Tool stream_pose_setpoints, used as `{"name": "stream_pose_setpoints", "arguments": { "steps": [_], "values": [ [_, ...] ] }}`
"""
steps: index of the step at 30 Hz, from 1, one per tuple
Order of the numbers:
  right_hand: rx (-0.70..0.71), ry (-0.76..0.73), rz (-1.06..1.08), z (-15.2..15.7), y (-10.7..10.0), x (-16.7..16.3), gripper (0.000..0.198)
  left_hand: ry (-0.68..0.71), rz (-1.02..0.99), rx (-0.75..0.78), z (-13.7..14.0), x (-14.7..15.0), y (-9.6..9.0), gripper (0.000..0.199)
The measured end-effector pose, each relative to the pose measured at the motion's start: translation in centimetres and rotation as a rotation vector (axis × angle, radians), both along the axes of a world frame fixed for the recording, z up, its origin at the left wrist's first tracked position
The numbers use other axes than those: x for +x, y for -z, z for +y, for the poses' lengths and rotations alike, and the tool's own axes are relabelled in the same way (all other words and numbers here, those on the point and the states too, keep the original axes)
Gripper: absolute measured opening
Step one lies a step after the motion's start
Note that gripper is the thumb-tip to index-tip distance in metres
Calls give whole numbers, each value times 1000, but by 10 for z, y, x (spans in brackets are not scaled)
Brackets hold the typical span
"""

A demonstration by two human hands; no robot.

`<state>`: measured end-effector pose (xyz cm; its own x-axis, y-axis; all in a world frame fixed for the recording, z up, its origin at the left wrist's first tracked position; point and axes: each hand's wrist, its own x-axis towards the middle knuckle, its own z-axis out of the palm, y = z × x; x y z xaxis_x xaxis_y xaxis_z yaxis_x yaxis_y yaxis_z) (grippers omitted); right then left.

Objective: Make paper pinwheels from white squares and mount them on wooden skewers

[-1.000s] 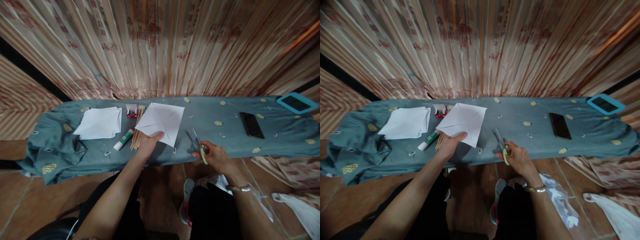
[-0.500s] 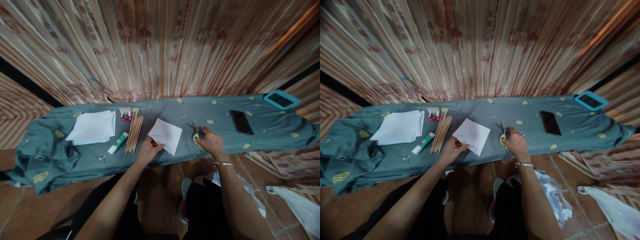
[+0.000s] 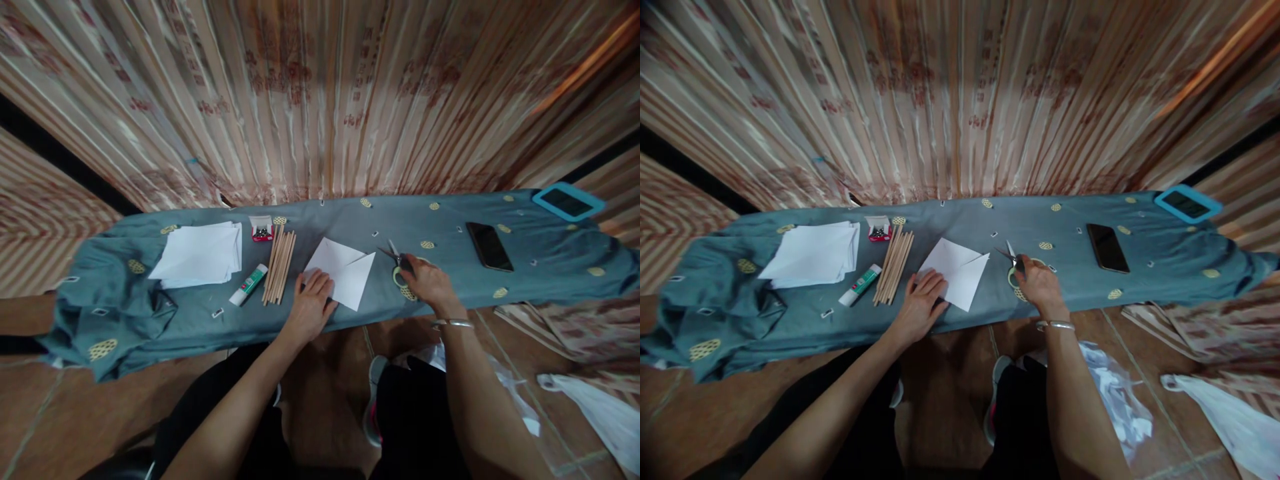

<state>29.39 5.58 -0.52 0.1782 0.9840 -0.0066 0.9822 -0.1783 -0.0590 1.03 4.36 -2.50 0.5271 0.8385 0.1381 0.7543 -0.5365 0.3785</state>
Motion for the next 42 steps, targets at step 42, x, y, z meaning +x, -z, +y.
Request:
{"name": "stream_pose_setpoints", "arguments": {
  "steps": [42],
  "values": [
    [342, -213, 336, 45, 31, -74, 42, 68, -12, 4, 1, 17, 8, 38]
  ]
}}
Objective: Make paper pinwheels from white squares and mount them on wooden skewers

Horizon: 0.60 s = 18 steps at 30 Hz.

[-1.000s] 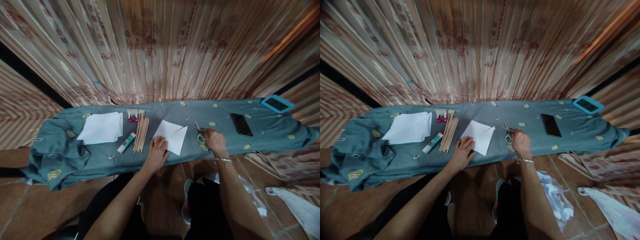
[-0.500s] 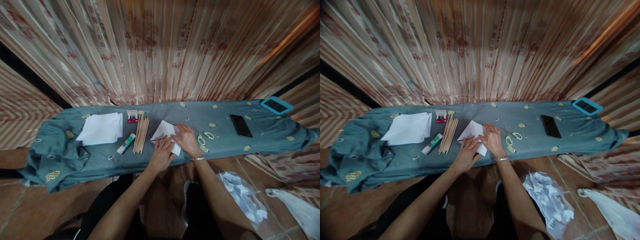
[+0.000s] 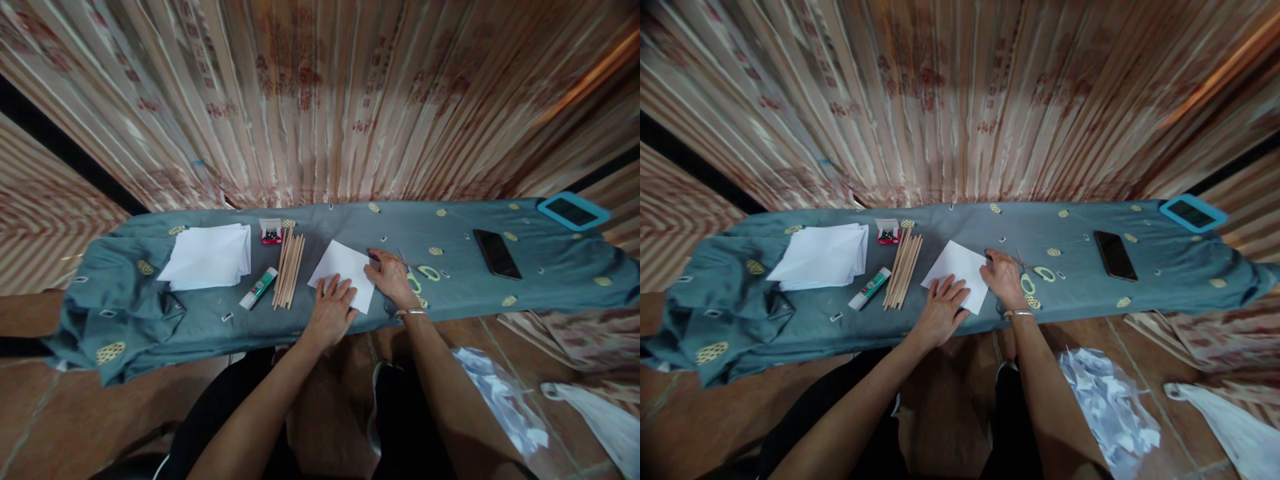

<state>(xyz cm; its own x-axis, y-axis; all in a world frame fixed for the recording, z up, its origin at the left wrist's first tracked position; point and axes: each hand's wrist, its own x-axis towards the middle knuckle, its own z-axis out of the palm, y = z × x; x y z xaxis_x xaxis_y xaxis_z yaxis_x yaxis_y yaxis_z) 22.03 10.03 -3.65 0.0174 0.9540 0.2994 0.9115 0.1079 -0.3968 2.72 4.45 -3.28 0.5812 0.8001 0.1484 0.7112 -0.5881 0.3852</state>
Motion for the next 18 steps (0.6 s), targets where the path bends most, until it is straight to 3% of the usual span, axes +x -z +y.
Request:
{"name": "stream_pose_setpoints", "arguments": {
  "steps": [11, 18],
  "values": [
    [35, 76, -17, 7, 7, 25, 41, 2, -33, -20, -4, -2, 0, 41],
    [110, 133, -23, -1, -18, -2, 35, 16, -164, -20, -13, -7, -24, 46]
  ]
}}
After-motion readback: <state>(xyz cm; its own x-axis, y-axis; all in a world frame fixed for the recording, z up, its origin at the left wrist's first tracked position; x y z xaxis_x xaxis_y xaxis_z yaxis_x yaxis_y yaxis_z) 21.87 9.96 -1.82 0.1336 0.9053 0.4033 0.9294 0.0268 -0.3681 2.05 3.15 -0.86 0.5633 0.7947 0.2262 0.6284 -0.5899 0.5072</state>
